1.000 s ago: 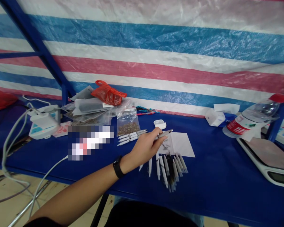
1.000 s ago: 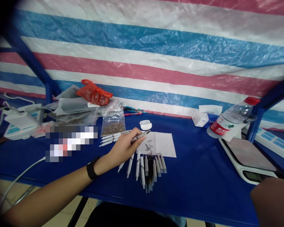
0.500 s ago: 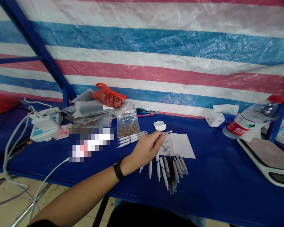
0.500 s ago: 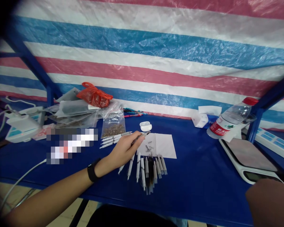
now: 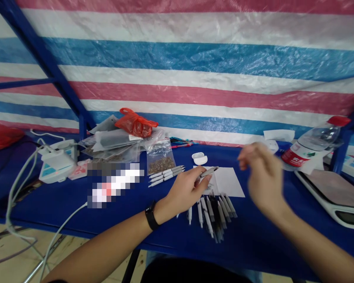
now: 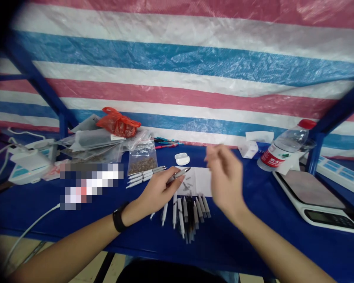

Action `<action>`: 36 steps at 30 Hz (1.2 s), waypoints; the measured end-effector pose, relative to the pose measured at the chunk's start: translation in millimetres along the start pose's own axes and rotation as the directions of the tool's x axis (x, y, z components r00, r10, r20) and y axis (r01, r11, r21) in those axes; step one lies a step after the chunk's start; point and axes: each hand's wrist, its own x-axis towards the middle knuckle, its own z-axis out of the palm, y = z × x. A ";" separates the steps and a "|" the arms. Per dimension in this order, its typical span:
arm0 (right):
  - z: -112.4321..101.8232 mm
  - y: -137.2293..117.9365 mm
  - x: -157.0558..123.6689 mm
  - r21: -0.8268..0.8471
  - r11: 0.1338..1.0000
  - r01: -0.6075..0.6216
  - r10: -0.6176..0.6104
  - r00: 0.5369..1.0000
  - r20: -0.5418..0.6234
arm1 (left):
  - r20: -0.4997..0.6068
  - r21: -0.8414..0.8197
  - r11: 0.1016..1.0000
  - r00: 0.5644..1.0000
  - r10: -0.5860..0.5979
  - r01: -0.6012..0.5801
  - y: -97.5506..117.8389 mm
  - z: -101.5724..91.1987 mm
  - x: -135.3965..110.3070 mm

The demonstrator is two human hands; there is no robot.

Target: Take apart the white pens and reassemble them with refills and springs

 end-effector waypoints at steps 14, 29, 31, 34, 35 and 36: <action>35.7 34.9 -27.4 0.075 0.982 -0.171 0.159 0.977 0.144 | 0.045 0.092 0.992 0.996 0.081 -0.085 -0.9 10.0 2.8; 18.2 40.2 -4.0 0.295 0.905 -0.307 0.199 0.917 0.345 | 0.097 -0.107 0.994 0.995 -0.021 0.031 -4.5 4.3 4.5; 18.7 41.3 -4.3 0.275 0.907 -0.320 0.221 0.915 0.336 | 0.100 -0.078 0.997 0.995 -0.015 0.023 -4.1 5.9 3.5; 21.3 42.5 -6.1 0.145 0.933 -0.329 0.278 0.916 0.290 | 0.081 -0.021 1.000 0.997 -0.019 0.020 -3.5 6.7 2.6; 21.8 42.6 -6.3 0.122 0.932 -0.342 0.299 0.914 0.274 | 0.074 -0.001 1.000 0.997 -0.019 0.019 -3.6 6.5 2.6; 22.0 42.5 -6.3 0.123 0.926 -0.357 0.316 0.910 0.267 | 0.068 0.016 1.000 0.997 -0.021 0.020 -3.9 6.2 2.8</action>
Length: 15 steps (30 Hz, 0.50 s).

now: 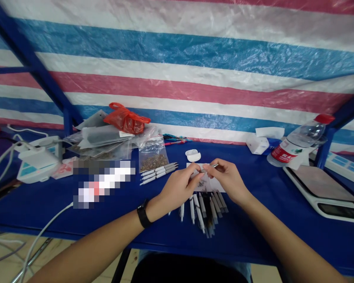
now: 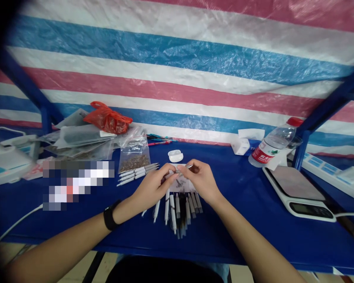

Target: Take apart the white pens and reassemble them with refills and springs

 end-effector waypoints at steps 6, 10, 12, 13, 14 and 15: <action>-3.3 -2.9 -1.2 0.145 0.989 0.006 -0.019 0.996 0.087 | -0.030 0.018 1.000 0.999 -0.010 0.010 -1.4 -2.6 1.8; -2.0 -0.6 -1.4 0.191 0.980 -0.060 0.043 0.995 0.095 | -0.039 0.030 1.000 0.999 0.004 -0.002 0.3 -3.3 1.5; -1.3 -1.0 -0.8 0.202 0.977 -0.068 0.055 0.996 0.069 | -0.028 0.035 0.999 1.000 0.003 -0.002 0.6 -3.3 1.5; -1.5 -2.0 -0.5 0.211 0.975 -0.061 0.051 0.997 0.050 | -0.021 0.036 0.999 1.000 -0.001 0.001 0.4 -3.3 1.6; -2.2 -3.5 0.0 0.224 0.973 -0.053 0.047 0.998 0.032 | -0.013 0.037 0.999 1.000 -0.006 0.007 0.1 -3.4 1.8; -3.3 -5.2 0.5 0.241 0.969 -0.047 0.046 0.999 0.011 | -0.005 0.039 0.999 1.000 -0.012 0.012 -0.2 -3.5 2.0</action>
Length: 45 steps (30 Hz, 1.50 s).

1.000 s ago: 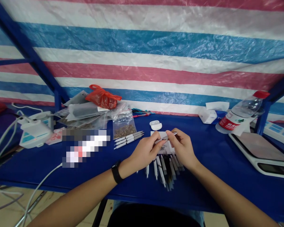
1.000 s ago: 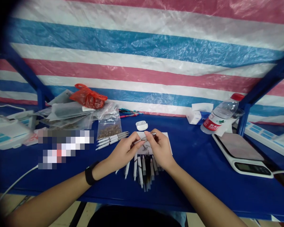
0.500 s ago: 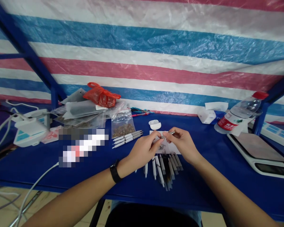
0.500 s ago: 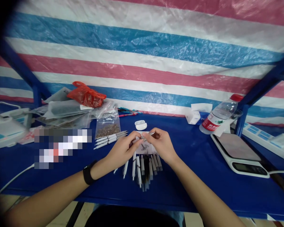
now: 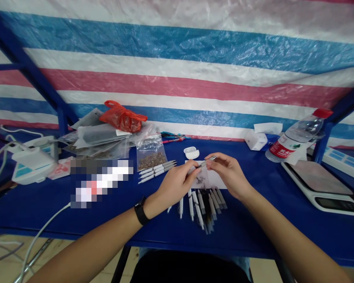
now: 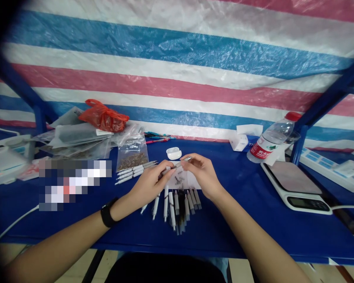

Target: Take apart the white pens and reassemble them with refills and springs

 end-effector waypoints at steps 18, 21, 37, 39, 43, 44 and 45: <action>-20.1 -5.9 13.4 0.227 0.973 -0.029 0.074 0.979 -0.192 | -0.021 0.056 0.998 1.000 0.015 -0.014 -3.6 -0.4 0.1; -14.5 -1.1 7.8 0.053 0.996 -0.065 0.063 0.998 0.029 | -0.014 0.056 0.998 1.000 0.005 -0.005 -1.8 -0.9 0.7; -31.8 -3.3 13.9 -0.479 0.869 0.123 -0.145 0.989 -0.009 | 0.008 0.158 0.987 1.000 0.019 -0.020 -4.8 -10.3 3.5; -35.9 -4.6 14.6 -0.641 0.754 0.141 -0.086 0.990 0.116 | -0.035 0.178 0.984 0.999 0.016 -0.009 -7.1 -14.3 4.7; -29.3 2.3 11.4 -0.802 0.543 0.248 0.093 0.932 0.351 | -0.060 0.178 0.984 0.998 0.013 -0.003 -8.7 -17.1 4.8; -25.9 5.1 10.3 -0.814 0.519 0.261 0.110 0.924 0.367 | -0.054 0.176 0.984 0.998 0.014 -0.004 -8.3 -16.6 4.4; -22.5 7.9 9.4 -0.824 0.500 0.268 0.115 0.922 0.370 | -0.050 0.175 0.985 0.999 0.015 -0.006 -7.7 -15.8 4.0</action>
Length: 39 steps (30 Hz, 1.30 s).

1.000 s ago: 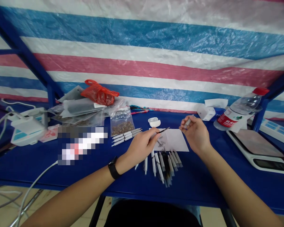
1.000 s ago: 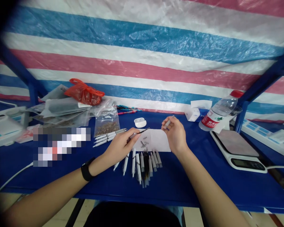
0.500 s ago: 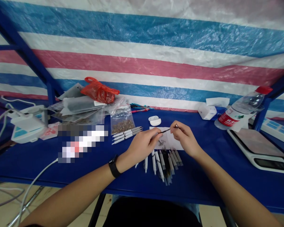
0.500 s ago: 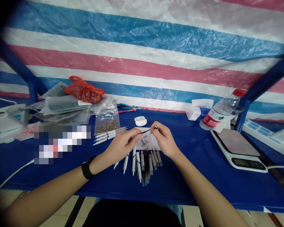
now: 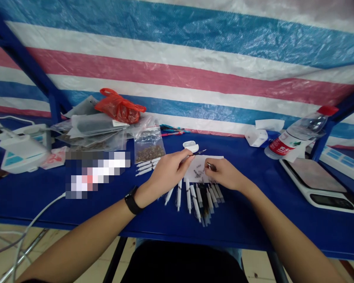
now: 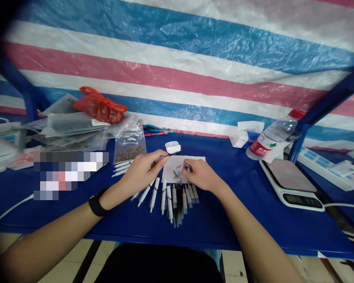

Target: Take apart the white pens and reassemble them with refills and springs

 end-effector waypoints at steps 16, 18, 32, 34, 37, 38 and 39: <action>-7.2 8.5 -0.4 -0.112 0.994 -0.013 0.002 0.995 -0.101 | 0.012 -0.005 1.000 1.000 -0.007 0.007 1.6 1.3 -0.9; -9.7 9.1 -1.7 -0.079 0.997 -0.017 0.003 0.984 -0.176 | 0.003 0.010 1.000 1.000 -0.006 0.006 0.9 0.5 -0.9; -19.3 -16.1 -12.8 0.348 0.927 -0.138 0.192 0.973 -0.127 | -0.085 0.309 0.950 0.996 -0.024 0.050 -19.4 -4.3 6.0; -25.9 -13.4 -16.3 0.379 0.911 -0.163 0.182 0.983 -0.013 | -0.090 0.335 0.941 0.996 -0.017 0.047 -19.6 -5.4 6.4; -31.7 -11.3 -21.1 0.354 0.915 -0.192 0.180 0.981 0.066 | -0.102 0.362 0.931 0.995 -0.011 0.047 -19.4 -7.9 7.4; -30.9 -12.3 -23.7 0.332 0.923 -0.192 0.181 0.981 0.065 | -0.103 0.363 0.930 0.995 -0.015 0.051 -19.8 -8.6 7.8; -28.3 -14.3 -27.0 0.308 0.933 -0.188 0.179 0.982 0.056 | -0.101 0.363 0.930 0.995 -0.021 0.056 -20.5 -9.1 8.1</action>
